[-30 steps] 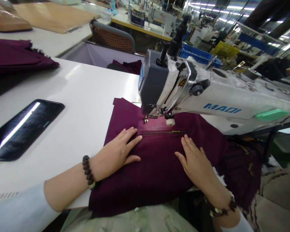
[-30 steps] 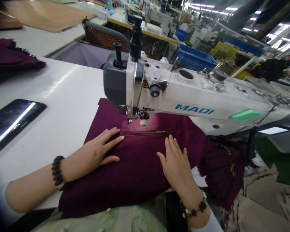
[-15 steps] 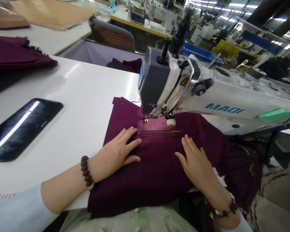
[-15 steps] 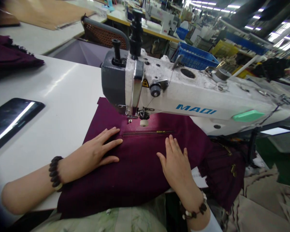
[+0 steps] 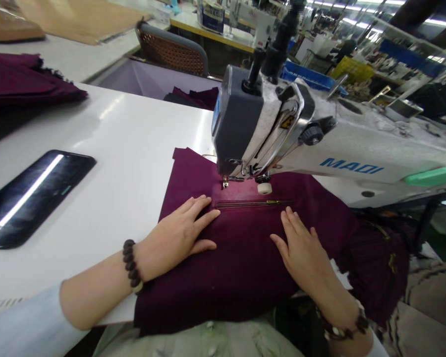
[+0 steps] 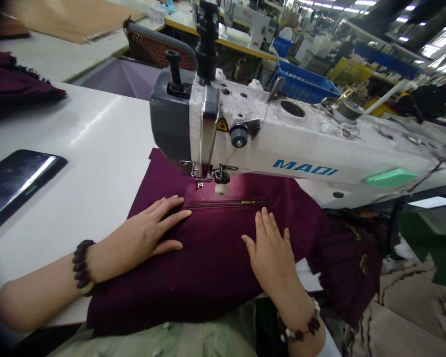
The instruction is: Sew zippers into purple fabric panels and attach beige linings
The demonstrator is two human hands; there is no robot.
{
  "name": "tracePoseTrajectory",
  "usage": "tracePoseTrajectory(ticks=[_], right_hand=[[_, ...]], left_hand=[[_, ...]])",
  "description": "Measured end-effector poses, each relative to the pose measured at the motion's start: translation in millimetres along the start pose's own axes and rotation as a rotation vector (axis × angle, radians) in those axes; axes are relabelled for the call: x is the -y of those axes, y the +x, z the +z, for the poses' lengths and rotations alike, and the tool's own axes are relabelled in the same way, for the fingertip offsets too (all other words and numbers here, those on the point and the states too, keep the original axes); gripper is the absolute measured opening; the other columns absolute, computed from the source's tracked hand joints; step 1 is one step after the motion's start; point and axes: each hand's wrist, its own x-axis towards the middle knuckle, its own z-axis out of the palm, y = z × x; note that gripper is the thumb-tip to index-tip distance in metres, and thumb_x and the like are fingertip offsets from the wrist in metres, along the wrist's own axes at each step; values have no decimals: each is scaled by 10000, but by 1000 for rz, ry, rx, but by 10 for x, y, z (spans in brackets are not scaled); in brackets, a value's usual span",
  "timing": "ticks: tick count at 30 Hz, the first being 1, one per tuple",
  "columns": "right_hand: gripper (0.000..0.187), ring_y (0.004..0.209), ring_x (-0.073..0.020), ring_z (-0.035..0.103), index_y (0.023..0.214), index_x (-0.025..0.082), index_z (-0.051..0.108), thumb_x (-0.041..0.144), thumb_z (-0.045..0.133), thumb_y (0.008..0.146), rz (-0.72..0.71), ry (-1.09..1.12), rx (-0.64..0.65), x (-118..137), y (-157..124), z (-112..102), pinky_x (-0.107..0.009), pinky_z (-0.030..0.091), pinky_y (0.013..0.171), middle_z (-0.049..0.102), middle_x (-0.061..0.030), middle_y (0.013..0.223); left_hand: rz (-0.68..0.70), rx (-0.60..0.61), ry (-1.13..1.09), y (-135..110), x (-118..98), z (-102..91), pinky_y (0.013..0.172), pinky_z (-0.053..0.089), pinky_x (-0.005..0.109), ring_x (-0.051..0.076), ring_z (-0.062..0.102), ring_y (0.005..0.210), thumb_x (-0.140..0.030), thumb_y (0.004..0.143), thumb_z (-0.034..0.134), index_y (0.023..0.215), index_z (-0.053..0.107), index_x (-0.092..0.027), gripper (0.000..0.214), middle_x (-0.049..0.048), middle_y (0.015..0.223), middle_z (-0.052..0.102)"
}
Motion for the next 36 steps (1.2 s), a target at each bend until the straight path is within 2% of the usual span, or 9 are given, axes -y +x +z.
tracePoseTrajectory(ticks=[5,10,17,19,22,25,29,36], right_hand=[[543,1307,-273,305,1343,58,373,367,433,901,-2,1,-6,1,-3,14,-514,384,980,269,-109,1431],[547,1309,-274,300,1354,62,356,368,423,906,11,18,27,-2,11,-24,-514,380,984,259,-114,1437],[536,1276,-308,343,1348,20,348,340,381,919,45,7,11,-43,217,-105,-547,365,967,299,-181,1412],[509,1278,-309,338,1346,39,360,319,378,921,-6,60,-39,27,289,-161,-539,347,984,321,-184,1404],[451,1295,-253,321,1346,132,380,307,367,931,-223,249,-97,221,375,-258,-473,340,1020,339,-130,1409],[414,1303,-237,306,1325,192,410,300,395,926,-366,372,-111,408,435,-296,-486,307,1037,363,-106,1396],[397,1310,-268,285,1294,192,444,283,442,908,-369,384,-124,494,475,-248,-540,263,1036,394,-120,1370],[405,1289,-284,312,1295,211,451,311,459,903,-343,345,-118,525,481,-271,-534,298,1014,426,-136,1334]], left_hand=[[-23,16,-5,-2,-14,6,1000,393,489,332,423,1219,-509,828,522,1253,492,-118,578,195,1309,434],[-19,-17,-43,17,26,22,1033,367,479,307,411,1239,-535,833,497,1244,468,-85,610,194,1309,448],[23,-8,-30,358,160,35,1041,364,449,298,429,1229,-524,783,576,1140,488,-32,614,232,1261,489],[25,1,-22,446,170,41,1027,380,444,308,430,1226,-520,762,602,1124,486,-16,631,252,1243,494],[22,1,-33,496,168,50,1008,403,436,311,433,1223,-522,751,613,1109,480,-19,631,259,1224,501],[22,-7,-52,479,173,64,1002,412,435,301,429,1230,-516,772,595,1118,469,-60,587,231,1229,502],[41,-26,-46,455,191,89,1000,416,442,308,428,1227,-513,769,601,1115,472,-66,580,216,1201,522],[45,-36,-53,472,199,92,1013,398,457,323,426,1223,-529,758,606,1130,476,-57,615,227,1212,505]])
